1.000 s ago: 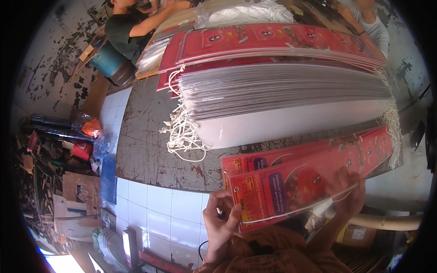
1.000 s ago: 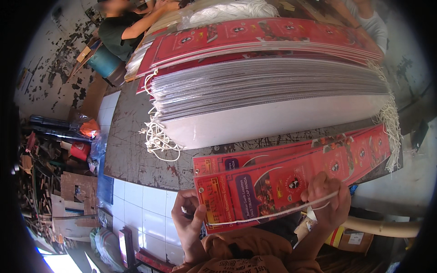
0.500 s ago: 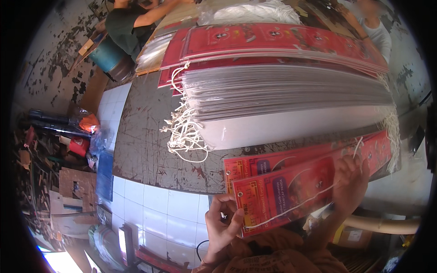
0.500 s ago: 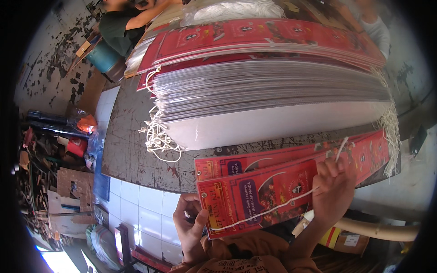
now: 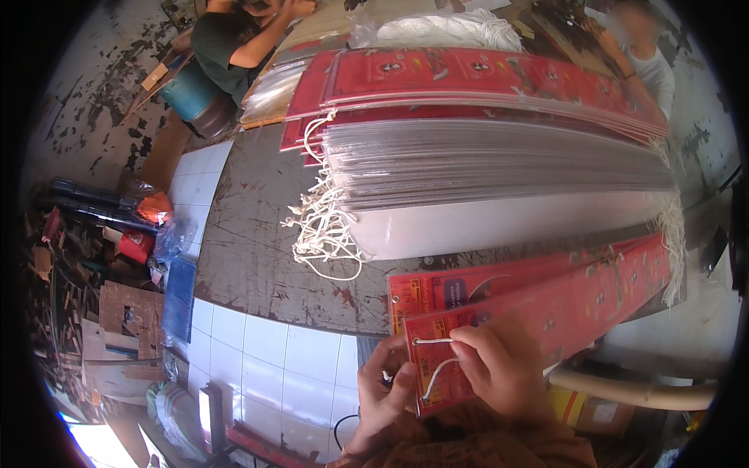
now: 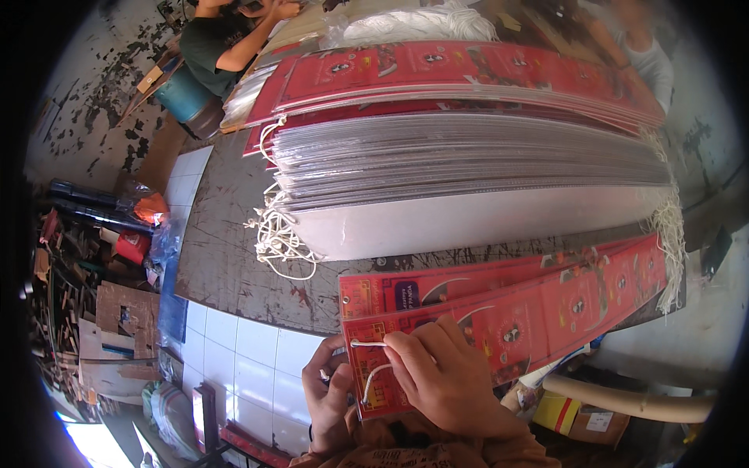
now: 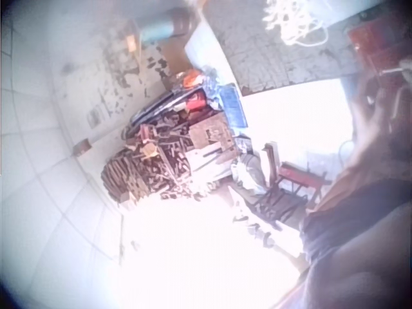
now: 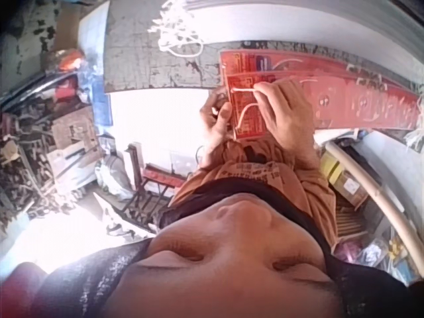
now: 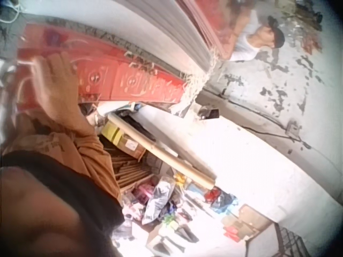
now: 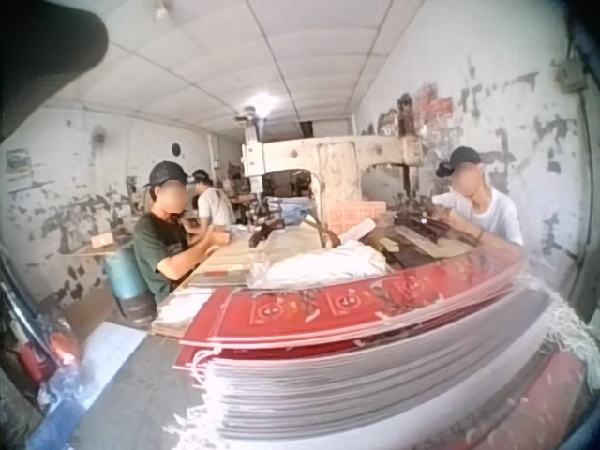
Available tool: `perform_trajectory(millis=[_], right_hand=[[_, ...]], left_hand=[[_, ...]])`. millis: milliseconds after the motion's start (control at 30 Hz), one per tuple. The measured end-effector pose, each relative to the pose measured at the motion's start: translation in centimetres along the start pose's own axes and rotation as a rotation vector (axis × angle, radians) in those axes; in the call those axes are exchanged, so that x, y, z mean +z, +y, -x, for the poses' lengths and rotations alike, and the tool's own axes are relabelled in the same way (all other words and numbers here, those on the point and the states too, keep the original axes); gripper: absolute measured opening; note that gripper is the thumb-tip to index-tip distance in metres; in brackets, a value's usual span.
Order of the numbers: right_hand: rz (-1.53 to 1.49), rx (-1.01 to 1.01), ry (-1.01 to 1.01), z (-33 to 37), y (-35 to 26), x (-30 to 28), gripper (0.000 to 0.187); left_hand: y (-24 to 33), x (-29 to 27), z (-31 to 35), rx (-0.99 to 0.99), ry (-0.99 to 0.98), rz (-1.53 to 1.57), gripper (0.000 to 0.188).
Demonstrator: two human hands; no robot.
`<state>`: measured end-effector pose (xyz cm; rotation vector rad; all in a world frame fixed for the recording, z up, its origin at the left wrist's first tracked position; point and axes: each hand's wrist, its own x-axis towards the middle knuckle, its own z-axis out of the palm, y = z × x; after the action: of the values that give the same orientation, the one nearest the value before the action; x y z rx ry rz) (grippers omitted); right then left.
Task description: The person ties white strings through pre-punched holes on the top edge of red rectangular cards. They repeatedly pull the string through, knot it, and move to the next card in a stack.
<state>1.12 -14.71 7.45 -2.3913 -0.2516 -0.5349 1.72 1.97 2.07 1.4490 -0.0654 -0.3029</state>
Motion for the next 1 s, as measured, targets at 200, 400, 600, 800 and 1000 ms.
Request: perform_trajectory(millis=[200,400,600,800,1000], right_hand=[[0.093,-0.075,-0.012,0.1,-0.5,0.5,0.02],[0.101,-0.136,-0.028,0.4,-0.3,0.5,0.025],[0.101,-0.183,-0.054,0.2,-0.5,0.8,0.027],[0.135,-0.168,-0.009,-0.1,-0.5,1.6,0.022],[0.143,-0.156,0.019,-0.1,-0.6,1.9,0.021]], left_hand=[[0.5,-0.1,0.1,-0.142,0.008,0.211,0.031],[0.1,0.4,0.1,-0.138,0.056,0.249,0.024],[0.3,0.3,0.0,-0.138,0.071,0.242,0.025],[0.6,0.0,-0.4,-0.179,0.035,0.232,0.025],[-0.4,0.7,-0.8,-0.065,0.064,0.187,0.02]])
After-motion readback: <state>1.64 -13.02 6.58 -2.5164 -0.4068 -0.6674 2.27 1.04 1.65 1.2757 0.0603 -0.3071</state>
